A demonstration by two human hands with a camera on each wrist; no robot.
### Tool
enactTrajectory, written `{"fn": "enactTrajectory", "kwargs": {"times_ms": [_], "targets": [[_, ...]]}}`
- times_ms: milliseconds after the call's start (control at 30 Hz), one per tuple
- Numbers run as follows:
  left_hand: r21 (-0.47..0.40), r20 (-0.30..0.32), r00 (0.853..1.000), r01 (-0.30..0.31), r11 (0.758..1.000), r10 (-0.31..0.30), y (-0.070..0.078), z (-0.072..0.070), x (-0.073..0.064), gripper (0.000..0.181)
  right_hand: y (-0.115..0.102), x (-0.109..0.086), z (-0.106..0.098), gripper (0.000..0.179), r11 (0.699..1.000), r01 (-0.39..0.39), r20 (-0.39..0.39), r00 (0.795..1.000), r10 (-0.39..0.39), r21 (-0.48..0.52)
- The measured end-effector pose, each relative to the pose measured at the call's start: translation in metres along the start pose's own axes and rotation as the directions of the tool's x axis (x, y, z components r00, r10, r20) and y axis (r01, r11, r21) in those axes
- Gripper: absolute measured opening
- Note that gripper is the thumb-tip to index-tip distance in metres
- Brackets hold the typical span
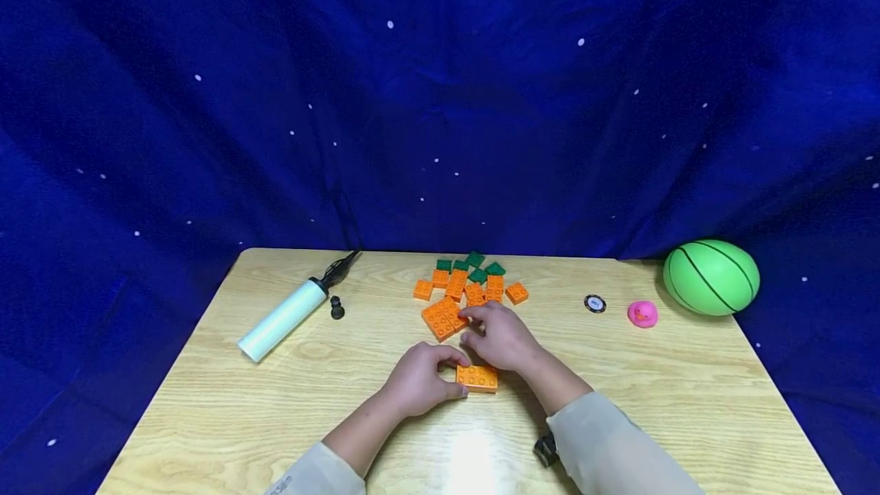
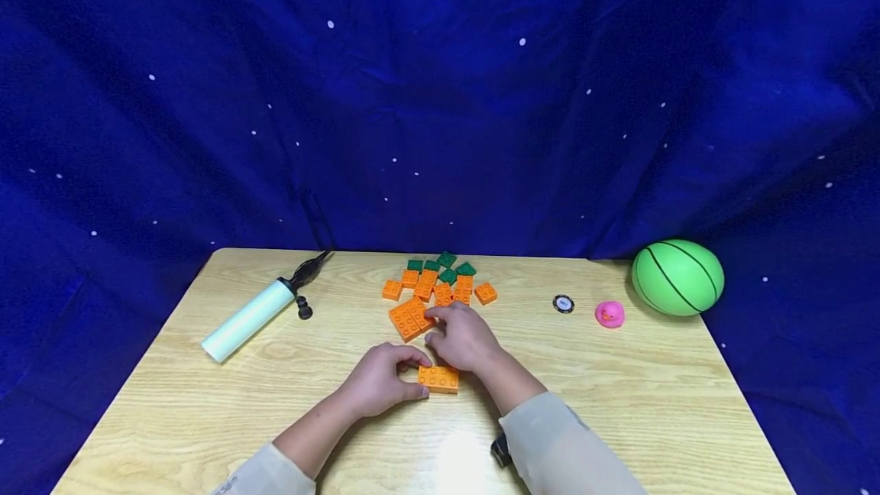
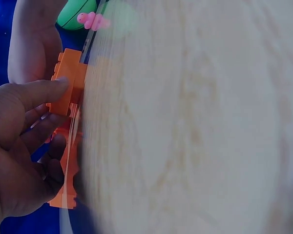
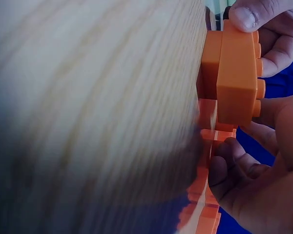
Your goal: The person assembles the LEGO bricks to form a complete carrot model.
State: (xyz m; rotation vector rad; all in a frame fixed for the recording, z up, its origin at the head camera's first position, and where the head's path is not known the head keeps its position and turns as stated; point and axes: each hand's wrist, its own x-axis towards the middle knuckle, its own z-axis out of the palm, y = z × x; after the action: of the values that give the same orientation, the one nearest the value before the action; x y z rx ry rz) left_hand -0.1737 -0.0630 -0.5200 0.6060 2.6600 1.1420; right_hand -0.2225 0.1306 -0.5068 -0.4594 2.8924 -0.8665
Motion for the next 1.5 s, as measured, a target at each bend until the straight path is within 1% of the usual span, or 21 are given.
{"fn": "enactTrajectory", "kwargs": {"times_ms": [100,400,600,833,1033,1200,1500], "targets": [[0.001,0.002,1.000,0.008,1.000,-0.008,0.001,0.000,0.000,0.031,0.001,0.001,0.001,0.037,1.000,-0.006,0.002,1.000,0.006,-0.015],[0.011,-0.004,1.000,0.001,1.000,-0.001,0.001,0.001,0.000,0.032,0.004,-0.003,-0.002,0.021,1.000,-0.020,-0.013,1.000,0.020,-0.010],[0.007,-0.006,1.000,0.017,1.000,-0.017,0.002,0.001,-0.001,0.033,0.010,-0.008,-0.005,0.028,0.999,-0.048,-0.023,0.999,0.047,-0.016],[-0.008,0.002,1.000,0.025,1.000,-0.025,0.001,0.002,-0.001,0.031,0.017,-0.015,-0.007,0.026,0.998,-0.055,-0.042,0.998,0.054,-0.019],[-0.007,-0.002,1.000,0.017,1.000,-0.017,0.002,0.001,-0.001,0.031,0.024,-0.021,-0.010,0.024,0.998,-0.059,-0.050,0.997,0.059,0.006],[-0.004,-0.009,1.000,0.006,1.000,-0.006,0.003,0.000,-0.001,0.030,0.029,-0.028,-0.014,0.024,0.997,-0.065,-0.055,0.996,0.067,0.050],[-0.007,-0.001,1.000,0.025,1.000,-0.025,0.003,0.001,-0.002,0.030,0.031,-0.045,-0.026,0.022,0.993,-0.050,-0.048,0.997,0.055,0.104]]}}
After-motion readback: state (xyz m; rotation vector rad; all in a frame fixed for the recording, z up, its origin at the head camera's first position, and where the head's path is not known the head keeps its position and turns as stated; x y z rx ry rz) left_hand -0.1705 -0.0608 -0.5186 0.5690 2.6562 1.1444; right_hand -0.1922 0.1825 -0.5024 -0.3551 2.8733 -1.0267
